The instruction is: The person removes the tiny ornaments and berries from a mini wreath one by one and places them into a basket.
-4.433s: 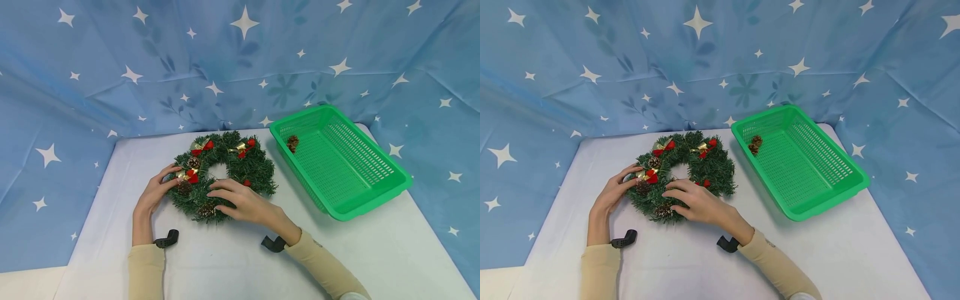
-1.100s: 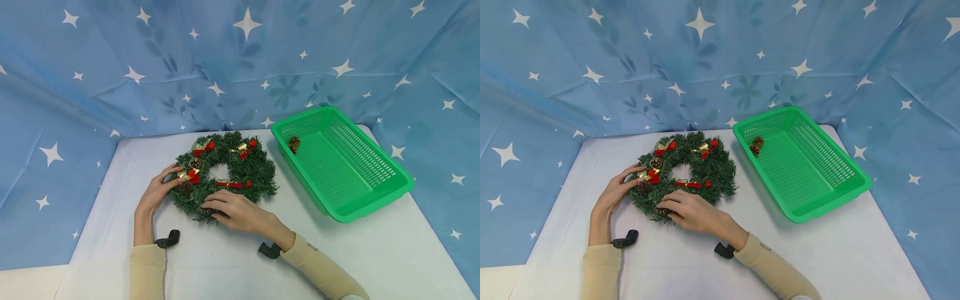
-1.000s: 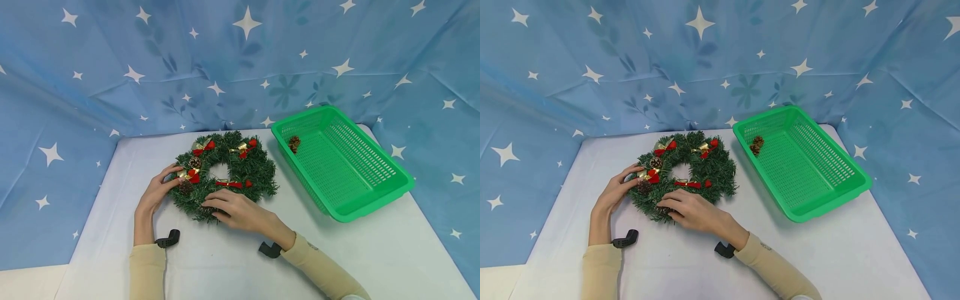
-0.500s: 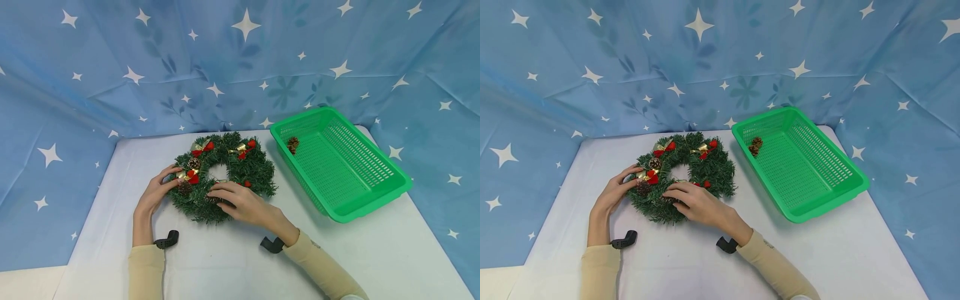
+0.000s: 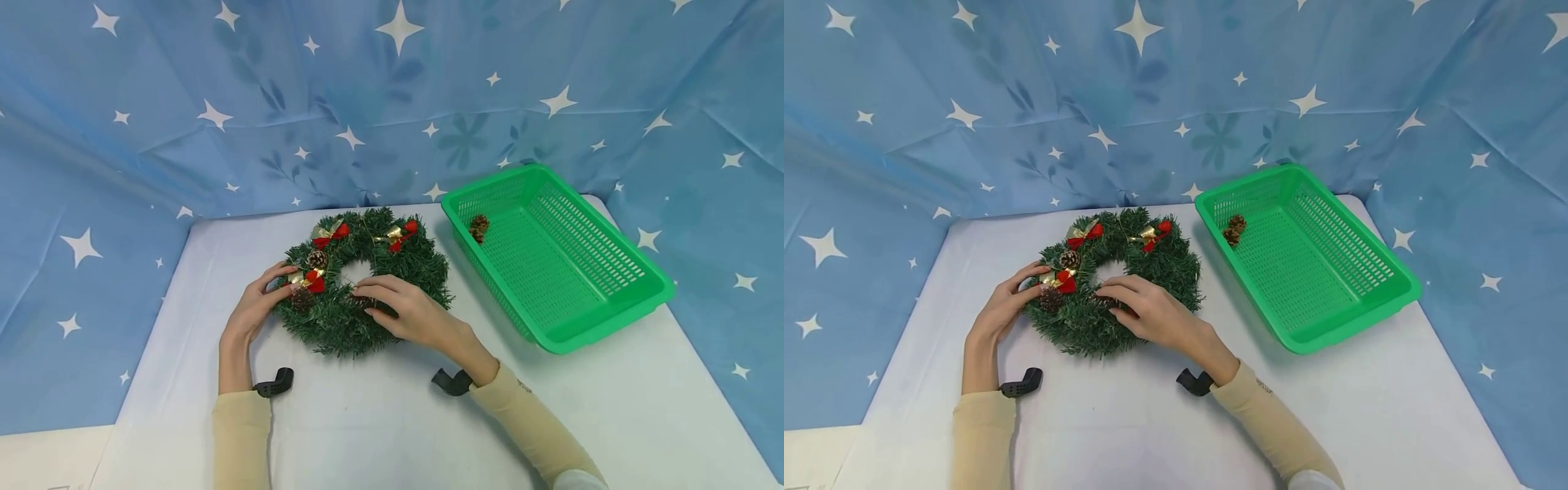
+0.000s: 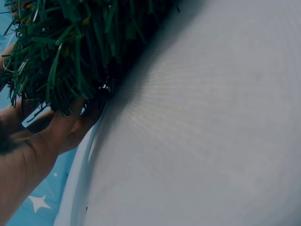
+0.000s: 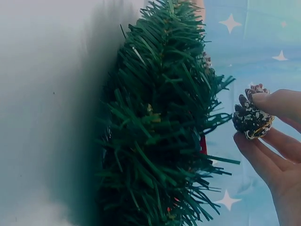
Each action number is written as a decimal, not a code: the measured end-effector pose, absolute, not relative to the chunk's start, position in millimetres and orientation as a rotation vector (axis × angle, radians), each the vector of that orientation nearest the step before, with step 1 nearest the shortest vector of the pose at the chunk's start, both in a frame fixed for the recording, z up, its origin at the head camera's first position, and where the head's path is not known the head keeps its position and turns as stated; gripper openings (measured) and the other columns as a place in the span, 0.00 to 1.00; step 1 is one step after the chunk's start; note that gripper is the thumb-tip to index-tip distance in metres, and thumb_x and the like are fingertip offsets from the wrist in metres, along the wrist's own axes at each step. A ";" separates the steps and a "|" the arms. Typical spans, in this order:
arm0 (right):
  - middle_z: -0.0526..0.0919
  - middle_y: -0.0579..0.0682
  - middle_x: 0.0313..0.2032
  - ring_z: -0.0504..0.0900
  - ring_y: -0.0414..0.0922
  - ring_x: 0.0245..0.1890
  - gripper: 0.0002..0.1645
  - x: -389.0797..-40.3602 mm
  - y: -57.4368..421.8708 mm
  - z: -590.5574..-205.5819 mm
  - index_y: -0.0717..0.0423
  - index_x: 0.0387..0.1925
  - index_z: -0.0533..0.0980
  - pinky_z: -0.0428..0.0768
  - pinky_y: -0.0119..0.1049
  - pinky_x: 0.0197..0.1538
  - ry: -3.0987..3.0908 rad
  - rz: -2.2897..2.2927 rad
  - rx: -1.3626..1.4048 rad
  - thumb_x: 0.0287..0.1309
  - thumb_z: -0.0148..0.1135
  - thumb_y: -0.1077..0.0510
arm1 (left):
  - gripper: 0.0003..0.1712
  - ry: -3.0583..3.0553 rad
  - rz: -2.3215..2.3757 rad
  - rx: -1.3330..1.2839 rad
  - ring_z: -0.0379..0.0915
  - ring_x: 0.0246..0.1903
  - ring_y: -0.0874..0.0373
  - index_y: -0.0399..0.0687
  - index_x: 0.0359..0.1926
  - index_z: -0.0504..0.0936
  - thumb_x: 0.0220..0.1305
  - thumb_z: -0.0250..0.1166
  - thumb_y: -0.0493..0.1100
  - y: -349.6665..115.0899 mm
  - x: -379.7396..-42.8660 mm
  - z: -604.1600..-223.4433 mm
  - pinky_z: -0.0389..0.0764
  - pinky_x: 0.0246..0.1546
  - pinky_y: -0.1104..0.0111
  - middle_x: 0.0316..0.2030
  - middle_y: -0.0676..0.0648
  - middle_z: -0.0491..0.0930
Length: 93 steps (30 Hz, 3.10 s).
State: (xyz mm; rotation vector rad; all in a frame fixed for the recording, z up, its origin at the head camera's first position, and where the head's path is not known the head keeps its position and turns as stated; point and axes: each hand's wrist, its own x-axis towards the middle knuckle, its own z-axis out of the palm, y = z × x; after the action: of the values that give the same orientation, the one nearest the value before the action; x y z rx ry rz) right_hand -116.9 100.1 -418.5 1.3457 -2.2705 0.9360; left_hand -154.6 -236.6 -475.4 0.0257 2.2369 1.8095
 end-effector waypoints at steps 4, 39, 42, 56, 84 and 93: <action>0.83 0.57 0.55 0.84 0.49 0.55 0.22 -118.8 102.6 -417.4 0.61 0.56 0.81 0.85 0.34 0.50 -2.247 0.945 1.336 0.59 0.72 0.68 | 0.32 2.240 1.799 0.019 0.27 0.81 0.37 0.41 0.74 0.69 0.75 0.64 0.46 -236.8 -154.5 -475.2 0.46 0.76 0.35 0.83 0.50 0.44; 0.84 0.59 0.52 0.86 0.52 0.52 0.24 -132.5 115.1 -411.3 0.64 0.53 0.77 0.86 0.42 0.52 -2.256 0.990 1.205 0.56 0.76 0.68 | 0.33 2.228 1.798 -0.014 0.28 0.82 0.40 0.43 0.74 0.70 0.73 0.66 0.47 -236.4 -158.5 -472.7 0.48 0.78 0.40 0.83 0.51 0.45; 0.84 0.59 0.52 0.86 0.52 0.52 0.24 -132.9 116.5 -410.4 0.64 0.53 0.77 0.86 0.42 0.53 -2.263 0.998 1.196 0.56 0.75 0.68 | 0.32 2.225 1.799 -0.009 0.28 0.81 0.39 0.43 0.74 0.70 0.74 0.65 0.47 -236.6 -158.0 -472.5 0.48 0.78 0.40 0.83 0.51 0.45; 0.85 0.59 0.49 0.87 0.53 0.49 0.22 -136.1 126.4 -405.9 0.66 0.52 0.78 0.86 0.42 0.52 -2.254 0.989 1.133 0.56 0.75 0.68 | 0.32 2.249 1.788 0.009 0.28 0.82 0.44 0.42 0.75 0.69 0.74 0.64 0.45 -236.8 -158.4 -474.4 0.48 0.78 0.41 0.83 0.50 0.45; 0.85 0.61 0.48 0.87 0.56 0.48 0.22 -145.0 144.6 -402.1 0.67 0.50 0.78 0.86 0.48 0.50 -2.228 0.929 1.027 0.54 0.76 0.70 | 0.33 2.238 1.788 0.012 0.28 0.82 0.43 0.42 0.75 0.69 0.75 0.64 0.47 -235.3 -159.5 -473.1 0.50 0.78 0.42 0.83 0.50 0.45; 0.85 0.60 0.48 0.87 0.55 0.49 0.22 -147.1 150.2 -401.7 0.66 0.52 0.77 0.86 0.48 0.51 -2.269 0.909 1.003 0.57 0.74 0.68 | 0.34 2.232 1.789 0.014 0.26 0.82 0.43 0.43 0.76 0.67 0.75 0.64 0.48 -237.3 -156.5 -473.4 0.49 0.78 0.41 0.83 0.51 0.43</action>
State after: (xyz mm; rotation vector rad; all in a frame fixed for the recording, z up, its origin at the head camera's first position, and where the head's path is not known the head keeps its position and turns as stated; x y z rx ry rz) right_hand -147.1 150.2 -401.7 1.0028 -2.2686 0.9094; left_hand -156.5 -237.3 -473.4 0.0145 2.2321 1.7891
